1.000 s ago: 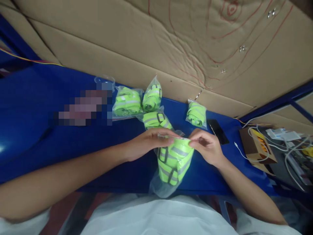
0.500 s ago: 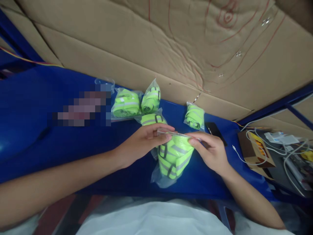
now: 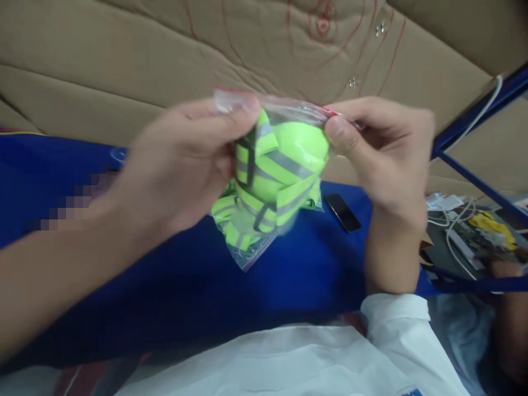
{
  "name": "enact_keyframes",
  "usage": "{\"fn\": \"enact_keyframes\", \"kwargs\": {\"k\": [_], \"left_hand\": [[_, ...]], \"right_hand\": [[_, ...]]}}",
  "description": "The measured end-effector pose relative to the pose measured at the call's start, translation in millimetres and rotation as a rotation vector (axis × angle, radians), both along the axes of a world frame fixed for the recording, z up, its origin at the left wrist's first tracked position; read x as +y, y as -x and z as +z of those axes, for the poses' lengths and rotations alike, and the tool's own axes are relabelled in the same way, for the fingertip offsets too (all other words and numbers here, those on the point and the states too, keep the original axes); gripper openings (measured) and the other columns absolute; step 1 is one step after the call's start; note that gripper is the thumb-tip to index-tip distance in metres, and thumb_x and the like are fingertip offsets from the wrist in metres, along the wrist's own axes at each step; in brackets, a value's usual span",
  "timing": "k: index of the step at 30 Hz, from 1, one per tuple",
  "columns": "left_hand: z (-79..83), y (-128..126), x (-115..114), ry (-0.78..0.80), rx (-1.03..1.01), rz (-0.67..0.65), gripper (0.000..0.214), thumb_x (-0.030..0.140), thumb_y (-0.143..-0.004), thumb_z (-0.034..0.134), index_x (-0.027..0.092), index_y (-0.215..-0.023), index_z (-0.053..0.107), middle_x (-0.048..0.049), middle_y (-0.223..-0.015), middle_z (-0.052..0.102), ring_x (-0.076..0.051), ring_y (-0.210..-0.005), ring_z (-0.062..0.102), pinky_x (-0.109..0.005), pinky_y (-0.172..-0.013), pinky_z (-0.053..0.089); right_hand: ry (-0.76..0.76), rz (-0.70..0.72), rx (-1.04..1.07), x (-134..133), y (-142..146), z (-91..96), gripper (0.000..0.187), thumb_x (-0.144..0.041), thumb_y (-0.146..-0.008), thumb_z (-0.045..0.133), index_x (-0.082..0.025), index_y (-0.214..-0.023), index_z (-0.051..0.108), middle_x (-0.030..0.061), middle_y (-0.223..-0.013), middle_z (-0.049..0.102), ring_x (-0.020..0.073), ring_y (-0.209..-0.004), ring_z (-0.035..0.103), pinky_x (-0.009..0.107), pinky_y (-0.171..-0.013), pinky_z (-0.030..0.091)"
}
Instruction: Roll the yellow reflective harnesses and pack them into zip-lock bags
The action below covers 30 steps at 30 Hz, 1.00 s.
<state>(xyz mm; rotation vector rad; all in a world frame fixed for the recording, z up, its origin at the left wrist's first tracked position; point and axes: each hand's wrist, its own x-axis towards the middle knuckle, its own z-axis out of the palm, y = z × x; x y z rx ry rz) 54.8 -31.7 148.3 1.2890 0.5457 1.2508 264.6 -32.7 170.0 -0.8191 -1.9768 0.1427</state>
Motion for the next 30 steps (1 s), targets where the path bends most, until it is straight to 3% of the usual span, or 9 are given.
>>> {"fn": "enact_keyframes", "kwargs": {"k": [2,5,8,10,13,16,21,25,30], "left_hand": [[3.2,2.6,-1.5,-0.09,0.042,0.047,0.032,0.014,-0.107,0.049,0.012,-0.112,0.081,-0.0076,-0.111,0.076,-0.03,-0.123,0.069,-0.035,-0.099,0.058],[-9.6,0.6,-5.9,-0.09,0.041,-0.012,0.033,0.015,-0.106,0.051,0.018,-0.108,0.084,-0.0047,-0.119,0.076,-0.031,-0.132,0.065,-0.039,-0.107,0.057],[-30.9,-0.5,-6.3,0.05,0.058,-0.068,0.023,0.027,-0.104,0.062,0.024,-0.103,0.085,-0.0027,-0.114,0.079,-0.024,-0.111,0.074,-0.031,-0.091,0.061],[-42.7,3.3,-5.6,0.13,0.083,-0.007,0.019,0.033,-0.101,0.069,0.024,-0.103,0.086,-0.0024,-0.104,0.08,-0.019,-0.091,0.075,-0.027,-0.08,0.061],[-57.1,12.6,-10.0,0.12,0.114,0.11,0.014,0.031,-0.096,0.076,0.025,-0.104,0.086,-0.0001,-0.105,0.081,-0.017,-0.098,0.074,-0.025,-0.092,0.057],[-77.0,18.9,-19.7,0.174,0.107,0.056,0.024,0.039,-0.088,0.087,0.027,-0.109,0.085,-0.0008,-0.116,0.08,-0.021,-0.115,0.071,-0.025,-0.1,0.054],[-118.6,19.8,-23.8,0.387,0.089,-0.073,0.045,0.051,-0.083,0.09,0.025,-0.12,0.082,-0.0054,-0.12,0.079,-0.022,-0.111,0.072,-0.024,-0.09,0.055],[-134.4,21.2,-18.0,0.365,0.267,-0.058,0.054,0.067,-0.087,0.08,0.017,-0.109,0.084,-0.0078,-0.1,0.08,-0.022,-0.093,0.072,-0.027,-0.08,0.054],[-133.6,27.7,-17.8,0.322,0.276,-0.137,0.045,0.061,-0.095,0.073,0.021,-0.112,0.084,-0.007,-0.104,0.08,-0.024,-0.104,0.072,-0.029,-0.089,0.055]], "right_hand": [[0.082,0.0,0.011,-5.1,-6.0,10.8,0.007,-0.029,-0.098,0.076,-0.025,-0.104,0.078,0.0023,-0.103,0.075,0.0143,-0.091,0.069,0.025,-0.081,0.058],[0.089,0.066,0.132,-9.3,0.5,-2.5,0.005,-0.02,-0.098,0.075,-0.022,-0.102,0.074,-0.0008,-0.106,0.073,0.0116,-0.097,0.069,0.023,-0.086,0.058],[0.096,0.06,0.153,-9.8,7.3,-32.2,0.013,-0.026,-0.102,0.069,-0.019,-0.092,0.069,-0.0034,-0.09,0.067,0.0076,-0.084,0.065,0.021,-0.079,0.055],[0.155,0.022,0.149,-11.1,3.7,-47.7,0.017,-0.033,-0.101,0.071,-0.018,-0.093,0.07,-0.0024,-0.088,0.066,0.0084,-0.083,0.065,0.022,-0.08,0.055],[0.291,-0.004,0.259,-16.5,-7.6,-61.5,0.026,-0.043,-0.092,0.081,-0.021,-0.104,0.074,0.0,-0.095,0.069,0.0114,-0.088,0.069,0.024,-0.083,0.057],[0.505,0.061,0.345,-21.6,-14.6,-77.3,0.035,-0.051,-0.091,0.081,-0.022,-0.11,0.074,0.0022,-0.098,0.071,0.0128,-0.089,0.07,0.024,-0.081,0.059],[0.856,0.139,0.324,-27.3,-22.7,-118.2,0.04,-0.053,-0.094,0.078,-0.015,-0.085,0.072,0.0017,-0.072,0.067,0.0087,-0.063,0.061,0.02,-0.06,0.053],[0.809,0.036,0.373,-34.6,-32.2,-134.5,0.038,-0.05,-0.094,0.079,-0.015,-0.079,0.073,0.0034,-0.071,0.07,0.0105,-0.059,0.064,0.02,-0.057,0.055],[0.686,0.012,0.279,-40.9,-36.3,-133.9,0.032,-0.04,-0.097,0.076,-0.016,-0.076,0.073,0.0024,-0.07,0.071,0.009,-0.061,0.066,0.018,-0.062,0.055]]}}
